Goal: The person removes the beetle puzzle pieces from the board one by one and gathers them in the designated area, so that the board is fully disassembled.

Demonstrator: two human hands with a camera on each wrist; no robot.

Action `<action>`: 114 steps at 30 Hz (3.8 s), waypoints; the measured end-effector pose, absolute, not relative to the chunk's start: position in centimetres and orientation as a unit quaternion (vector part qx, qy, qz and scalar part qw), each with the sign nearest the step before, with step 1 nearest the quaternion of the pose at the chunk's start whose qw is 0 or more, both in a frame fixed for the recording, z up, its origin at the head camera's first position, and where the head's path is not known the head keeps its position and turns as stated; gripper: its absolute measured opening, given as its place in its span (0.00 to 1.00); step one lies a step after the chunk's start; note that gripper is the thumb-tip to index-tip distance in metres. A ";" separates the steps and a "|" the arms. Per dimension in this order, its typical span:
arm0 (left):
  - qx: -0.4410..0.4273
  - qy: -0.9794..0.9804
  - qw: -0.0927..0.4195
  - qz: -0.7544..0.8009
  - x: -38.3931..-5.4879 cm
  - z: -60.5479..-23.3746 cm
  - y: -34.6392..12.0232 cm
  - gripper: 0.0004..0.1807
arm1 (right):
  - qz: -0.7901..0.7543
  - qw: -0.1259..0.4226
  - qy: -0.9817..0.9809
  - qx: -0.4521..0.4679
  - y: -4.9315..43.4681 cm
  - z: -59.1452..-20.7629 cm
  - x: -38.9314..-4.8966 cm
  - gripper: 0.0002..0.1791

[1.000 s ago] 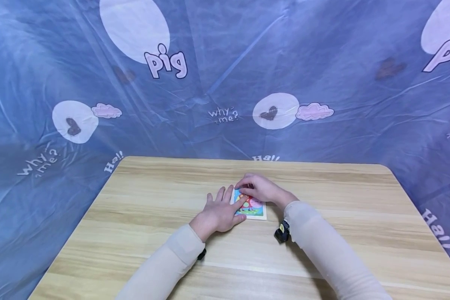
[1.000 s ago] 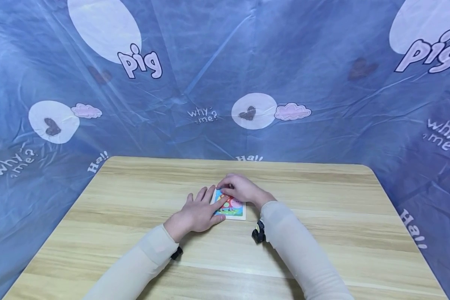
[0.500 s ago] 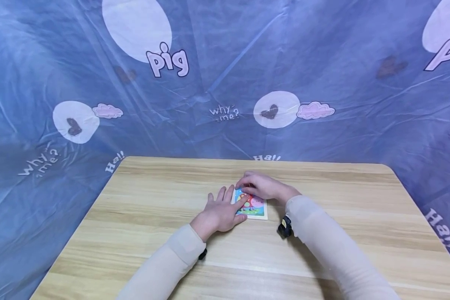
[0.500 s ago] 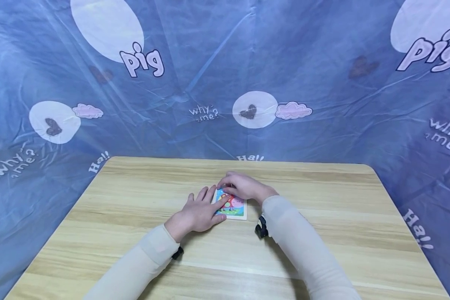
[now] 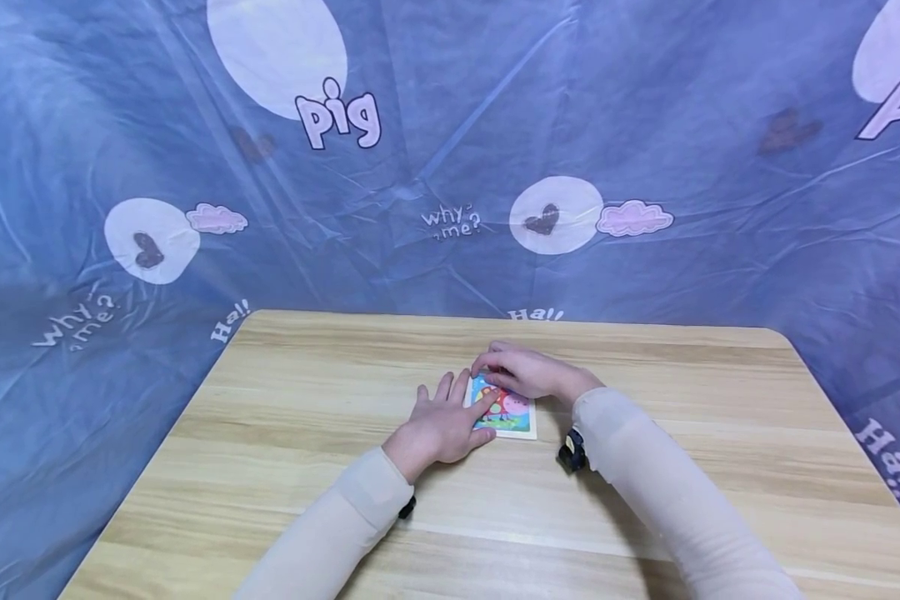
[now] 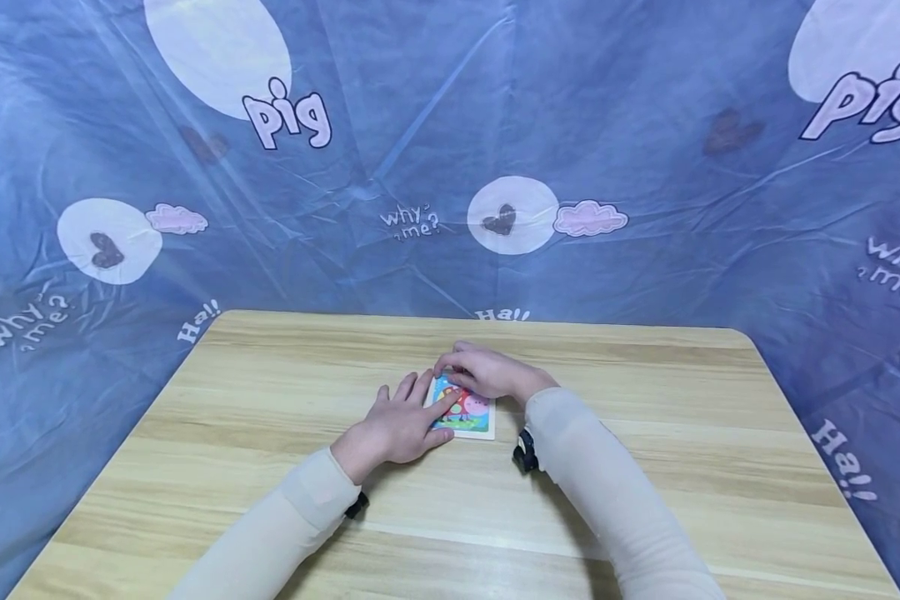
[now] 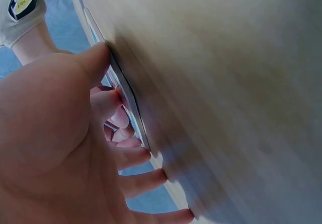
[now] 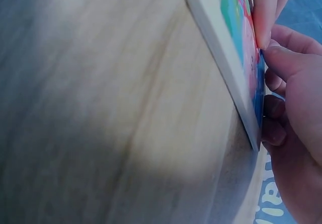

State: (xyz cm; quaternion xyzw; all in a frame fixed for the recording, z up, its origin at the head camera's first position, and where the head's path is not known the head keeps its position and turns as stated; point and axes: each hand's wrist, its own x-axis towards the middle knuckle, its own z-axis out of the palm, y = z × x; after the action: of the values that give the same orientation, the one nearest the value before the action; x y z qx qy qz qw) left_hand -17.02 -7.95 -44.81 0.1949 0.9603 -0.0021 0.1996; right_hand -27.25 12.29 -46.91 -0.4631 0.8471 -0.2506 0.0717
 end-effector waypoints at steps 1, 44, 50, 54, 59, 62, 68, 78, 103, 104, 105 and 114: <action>0.194 0.960 0.200 -0.003 -17.1 -44.8 -7.9 0.36 | -0.250 0.073 0.847 -0.463 12.3 -46.9 -27.3 0.12; 0.170 0.960 0.222 -0.003 -18.8 -44.1 -6.6 0.36 | -0.383 0.138 0.847 -0.343 12.5 -46.8 -29.3 0.11; 0.176 0.961 0.213 -0.008 -18.7 -44.1 -6.6 0.36 | -0.389 0.128 0.848 -0.336 12.3 -46.9 -29.2 0.07; 0.178 0.961 0.210 -0.015 -18.6 -44.1 -6.7 0.36 | -0.402 0.138 0.844 -0.327 12.2 -46.8 -29.0 0.06; 0.179 0.962 0.207 -0.016 -18.5 -44.2 -6.8 0.37 | -0.417 0.136 0.847 -0.300 12.3 -46.8 -28.7 0.07; 0.182 0.962 0.203 -0.018 -18.4 -44.3 -7.0 0.37 | -0.430 0.127 0.850 -0.276 12.4 -46.6 -28.3 0.08; 0.184 0.962 0.202 -0.018 -18.0 -44.6 -7.3 0.37 | -0.441 0.110 0.853 -0.257 12.6 -46.4 -27.4 0.08; 0.197 0.962 0.189 -0.028 -17.5 -44.9 -7.7 0.36 | -0.444 0.082 0.858 -0.243 13.9 -46.4 -25.8 0.09; 0.185 0.968 0.171 -0.023 -18.0 -45.2 -7.2 0.39 | -0.462 0.103 0.861 -0.186 18.8 -46.1 -25.8 0.14; 0.185 0.967 0.171 -0.023 -18.0 -45.2 -7.2 0.39 | -0.463 0.102 0.861 -0.186 18.9 -46.2 -25.8 0.14; 0.185 0.967 0.171 -0.022 -18.0 -45.2 -7.2 0.39 | -0.463 0.099 0.861 -0.186 19.0 -46.2 -25.8 0.13; 0.194 0.967 0.165 -0.006 -18.0 -45.2 -7.3 0.38 | -0.450 0.082 0.870 -0.183 19.7 -46.3 -25.8 0.12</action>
State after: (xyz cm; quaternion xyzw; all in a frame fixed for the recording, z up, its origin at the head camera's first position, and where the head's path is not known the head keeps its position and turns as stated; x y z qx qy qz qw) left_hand -17.98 -7.27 -45.19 0.1944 0.9669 -0.0056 0.1650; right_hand -25.77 19.68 -46.26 -0.1830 0.8701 -0.4502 0.0817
